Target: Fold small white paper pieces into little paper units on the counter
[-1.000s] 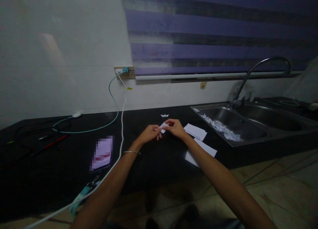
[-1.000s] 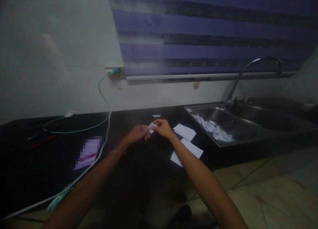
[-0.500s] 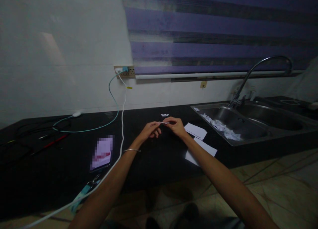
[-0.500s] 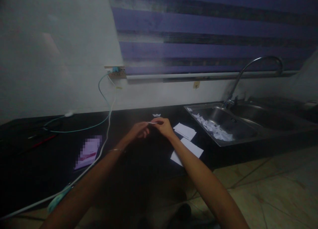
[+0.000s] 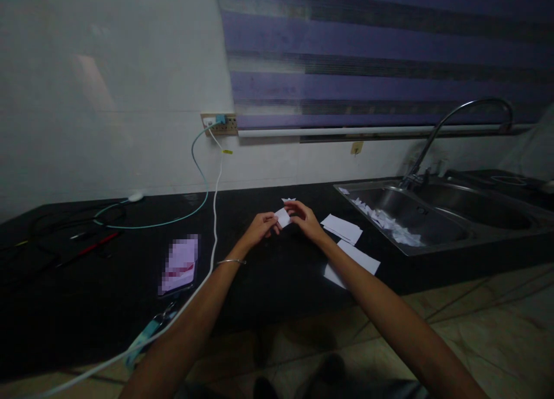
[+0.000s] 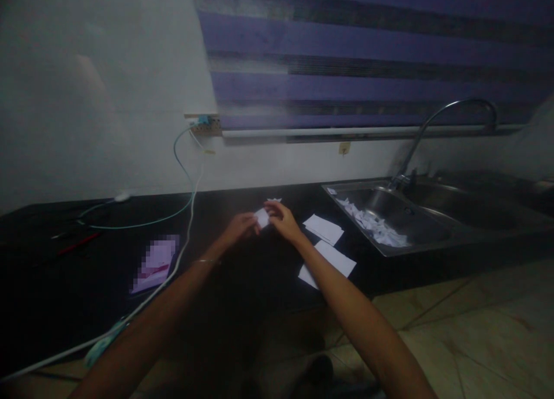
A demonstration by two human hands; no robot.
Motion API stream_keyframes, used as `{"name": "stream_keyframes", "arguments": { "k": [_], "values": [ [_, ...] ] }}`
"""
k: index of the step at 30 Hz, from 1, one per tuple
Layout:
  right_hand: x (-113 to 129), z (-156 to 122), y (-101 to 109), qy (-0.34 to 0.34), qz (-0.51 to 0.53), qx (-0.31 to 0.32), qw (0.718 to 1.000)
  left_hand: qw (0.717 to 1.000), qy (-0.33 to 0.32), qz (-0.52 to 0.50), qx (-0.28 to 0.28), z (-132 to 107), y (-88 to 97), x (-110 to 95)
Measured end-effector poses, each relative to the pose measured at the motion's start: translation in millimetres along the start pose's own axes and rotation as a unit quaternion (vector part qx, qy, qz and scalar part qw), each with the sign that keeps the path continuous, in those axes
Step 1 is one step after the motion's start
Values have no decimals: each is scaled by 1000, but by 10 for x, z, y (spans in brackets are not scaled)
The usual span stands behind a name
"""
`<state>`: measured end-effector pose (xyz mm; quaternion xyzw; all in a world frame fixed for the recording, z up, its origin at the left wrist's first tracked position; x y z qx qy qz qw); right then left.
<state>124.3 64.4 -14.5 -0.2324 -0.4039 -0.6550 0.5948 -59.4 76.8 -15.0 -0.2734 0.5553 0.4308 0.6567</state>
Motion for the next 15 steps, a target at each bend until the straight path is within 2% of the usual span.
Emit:
{"name": "stream_keyframes", "arguments": {
  "k": [4, 8, 12, 15],
  "values": [
    [-43, -8, -33, -51, -46, -30, 997, 1000, -4, 23, 2, -14, -27, 2],
    [-58, -20, -60, -45, -68, -33, 996, 996, -37, 78, 8, -10, -34, -8],
    [-84, -21, -86, -59, -50, -33, 996, 986, -80, 144, -28, 6, -18, -1],
    [-118, -14, -90, -60, -60, -47, 995, 987, -81, 133, -40, 8, -23, -1]
  ]
}}
Point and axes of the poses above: each hand's wrist, its own z-axis towards the middle knuckle, its own y-axis out of the back of the hand, x = y × z, the point moved 1 cm from there along z, towards the middle knuckle, and after that the axes turned 6 degrees about -z, right-handed, at the moved point
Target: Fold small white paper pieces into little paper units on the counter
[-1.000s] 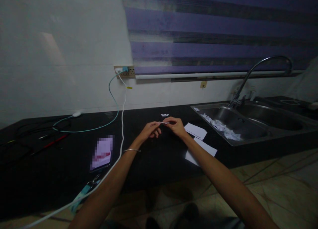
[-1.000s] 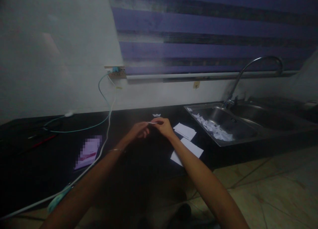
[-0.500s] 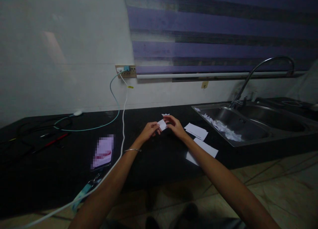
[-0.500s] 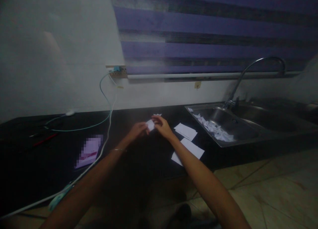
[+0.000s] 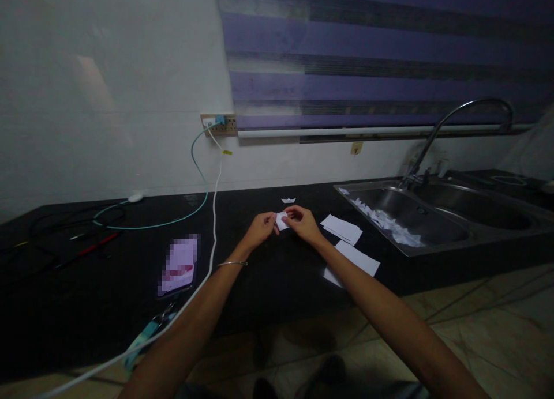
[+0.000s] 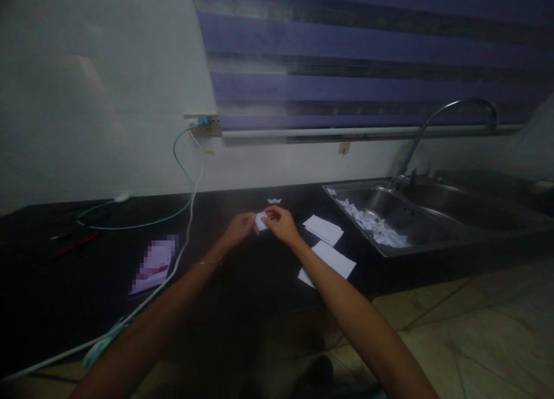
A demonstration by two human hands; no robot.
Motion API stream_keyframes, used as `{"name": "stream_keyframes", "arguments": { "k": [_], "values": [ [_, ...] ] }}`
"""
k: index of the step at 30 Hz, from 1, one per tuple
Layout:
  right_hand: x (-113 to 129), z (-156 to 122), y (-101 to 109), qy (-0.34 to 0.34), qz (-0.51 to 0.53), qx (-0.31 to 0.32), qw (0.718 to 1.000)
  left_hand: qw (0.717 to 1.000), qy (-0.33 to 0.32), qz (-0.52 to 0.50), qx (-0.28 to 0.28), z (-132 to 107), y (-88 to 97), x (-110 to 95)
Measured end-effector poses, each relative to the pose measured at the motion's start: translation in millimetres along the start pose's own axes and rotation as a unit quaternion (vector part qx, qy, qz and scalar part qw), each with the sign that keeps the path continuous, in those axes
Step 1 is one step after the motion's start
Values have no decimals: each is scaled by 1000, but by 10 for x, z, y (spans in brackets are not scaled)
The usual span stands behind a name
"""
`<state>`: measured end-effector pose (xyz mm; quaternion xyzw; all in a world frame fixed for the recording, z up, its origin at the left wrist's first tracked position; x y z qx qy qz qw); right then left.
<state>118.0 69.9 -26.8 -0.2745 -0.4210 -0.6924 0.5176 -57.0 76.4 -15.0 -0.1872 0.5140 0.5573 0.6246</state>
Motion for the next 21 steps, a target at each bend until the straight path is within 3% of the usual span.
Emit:
{"name": "stream_keyframes", "arguments": {
  "k": [5, 9, 15, 21],
  "values": [
    [0, 7, 25, 19, -39, -39, 998, 994, 80, -73, 30, -13, -17, -34],
    [111, -34, 50, 78, -88, -39, 992, 992, 76, -99, 32, -15, -10, -53],
    [257, -84, 109, 261, -204, 19, 943, 992, 62, -112, 5, -4, 11, -26],
    [316, -103, 145, 320, -290, 93, 897, 989, 78, -127, -5, -9, 33, 15]
  ]
}}
Point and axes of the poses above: each hand's wrist, its own z-axis towards the middle knuckle, its own y-axis out of the back of the hand, x = y × z, the point moved 1 cm from there along z, towards the middle knuckle, and after that the axes turned 6 degrees about -z, right-handed, at the moved point
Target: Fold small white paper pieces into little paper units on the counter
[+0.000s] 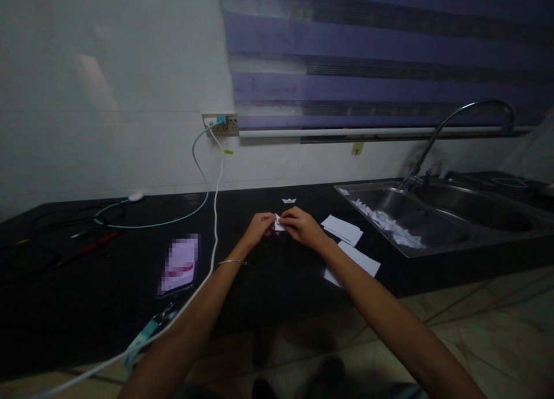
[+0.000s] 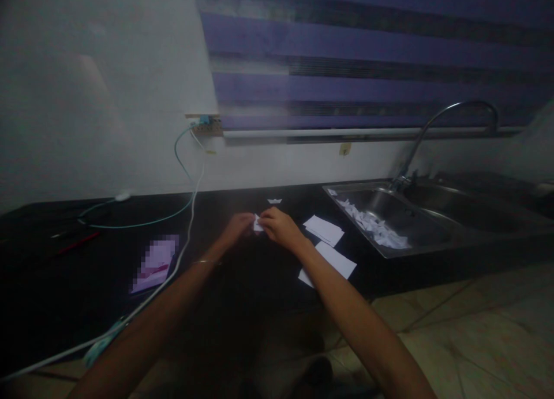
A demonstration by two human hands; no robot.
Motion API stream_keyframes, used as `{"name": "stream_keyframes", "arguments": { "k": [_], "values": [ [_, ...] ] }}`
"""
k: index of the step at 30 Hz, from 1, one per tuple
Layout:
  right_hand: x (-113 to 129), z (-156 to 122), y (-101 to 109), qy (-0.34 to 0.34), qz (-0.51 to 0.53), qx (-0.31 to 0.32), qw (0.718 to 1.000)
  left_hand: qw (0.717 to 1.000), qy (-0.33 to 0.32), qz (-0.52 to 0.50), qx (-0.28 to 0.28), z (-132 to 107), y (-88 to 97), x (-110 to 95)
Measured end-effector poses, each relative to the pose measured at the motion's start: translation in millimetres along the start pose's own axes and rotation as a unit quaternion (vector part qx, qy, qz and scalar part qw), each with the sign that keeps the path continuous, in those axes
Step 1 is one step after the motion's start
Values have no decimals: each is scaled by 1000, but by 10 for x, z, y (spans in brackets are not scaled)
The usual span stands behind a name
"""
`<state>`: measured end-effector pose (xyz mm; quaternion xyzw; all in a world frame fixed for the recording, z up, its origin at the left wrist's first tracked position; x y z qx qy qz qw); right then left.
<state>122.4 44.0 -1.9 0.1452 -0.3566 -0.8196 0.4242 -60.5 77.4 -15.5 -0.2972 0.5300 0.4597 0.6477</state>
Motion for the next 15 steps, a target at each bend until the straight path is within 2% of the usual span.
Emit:
{"name": "stream_keyframes", "arguments": {
  "k": [5, 15],
  "values": [
    [37, -2, 19, 1, -1, 4, 1000, 1000, 8, -27, 10, 0, 4, 4],
    [39, 4, 65, -66, 78, -36, 994, 995, 52, -74, 40, 19, 53, 51]
  ]
}}
Point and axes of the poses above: each hand's wrist, its own z-axis towards the middle knuckle, its own y-axis out of the back of the hand, x = y × z, the point moved 1 cm from there along z, towards the middle knuckle, and after that the axes turned 6 degrees about -z, right-handed, at the moved point
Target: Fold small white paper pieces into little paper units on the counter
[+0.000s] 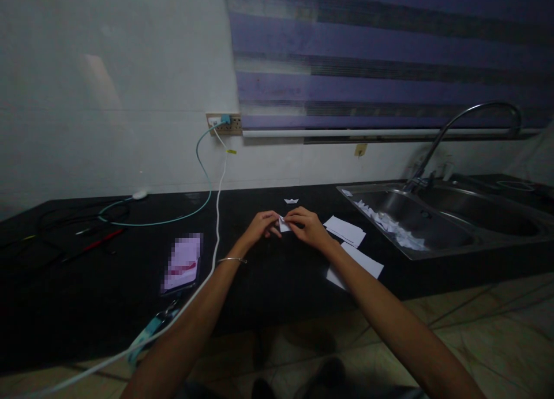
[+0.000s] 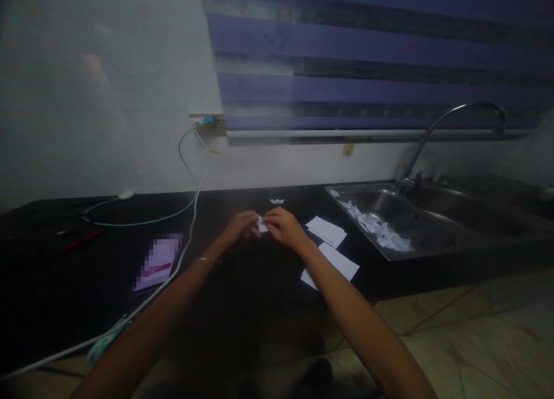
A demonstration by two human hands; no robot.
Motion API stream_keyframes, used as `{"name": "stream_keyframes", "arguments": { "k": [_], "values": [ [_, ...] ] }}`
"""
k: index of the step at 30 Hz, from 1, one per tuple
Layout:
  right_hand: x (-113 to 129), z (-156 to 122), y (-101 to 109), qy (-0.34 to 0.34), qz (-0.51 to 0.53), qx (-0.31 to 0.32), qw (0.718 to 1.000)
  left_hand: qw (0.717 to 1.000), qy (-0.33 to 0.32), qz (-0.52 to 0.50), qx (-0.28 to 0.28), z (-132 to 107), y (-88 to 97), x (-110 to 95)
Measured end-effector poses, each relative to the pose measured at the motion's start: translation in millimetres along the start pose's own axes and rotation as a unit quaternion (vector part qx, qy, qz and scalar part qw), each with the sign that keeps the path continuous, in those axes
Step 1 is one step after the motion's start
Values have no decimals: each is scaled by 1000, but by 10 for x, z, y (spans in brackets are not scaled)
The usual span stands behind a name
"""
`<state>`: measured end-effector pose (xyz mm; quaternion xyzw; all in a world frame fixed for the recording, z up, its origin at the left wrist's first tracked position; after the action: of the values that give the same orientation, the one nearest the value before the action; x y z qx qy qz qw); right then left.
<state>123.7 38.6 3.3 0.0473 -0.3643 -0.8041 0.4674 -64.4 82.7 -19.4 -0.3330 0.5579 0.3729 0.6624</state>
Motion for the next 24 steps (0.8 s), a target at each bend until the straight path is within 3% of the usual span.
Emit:
{"name": "stream_keyframes", "arguments": {
  "k": [8, 12, 18, 24],
  "values": [
    [-58, 1, -19, -31, 45, 1, 998, 999, -6, 20, 32, -27, 11, -7],
    [-69, -1, -22, -41, 51, -7, 998, 1000, -6, 24, 11, -43, -24, -52],
    [-83, -12, -7, 30, -9, 36, 999, 998, 1, 5, -63, -39, -68, -96],
    [-64, -18, -4, 63, -47, 77, 994, 997, 23, -49, -49, -80, -62, -96]
  ]
}}
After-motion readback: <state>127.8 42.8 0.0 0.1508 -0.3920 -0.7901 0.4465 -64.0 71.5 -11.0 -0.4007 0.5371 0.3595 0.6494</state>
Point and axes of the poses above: each hand's wrist, its own z-axis towards the middle knuckle, its own y-axis out of the back of the hand, x = y × z, the point moved 1 cm from there along z, towards the middle knuckle, and after that the axes turned 6 degrees about -z, right-handed, at the moved point
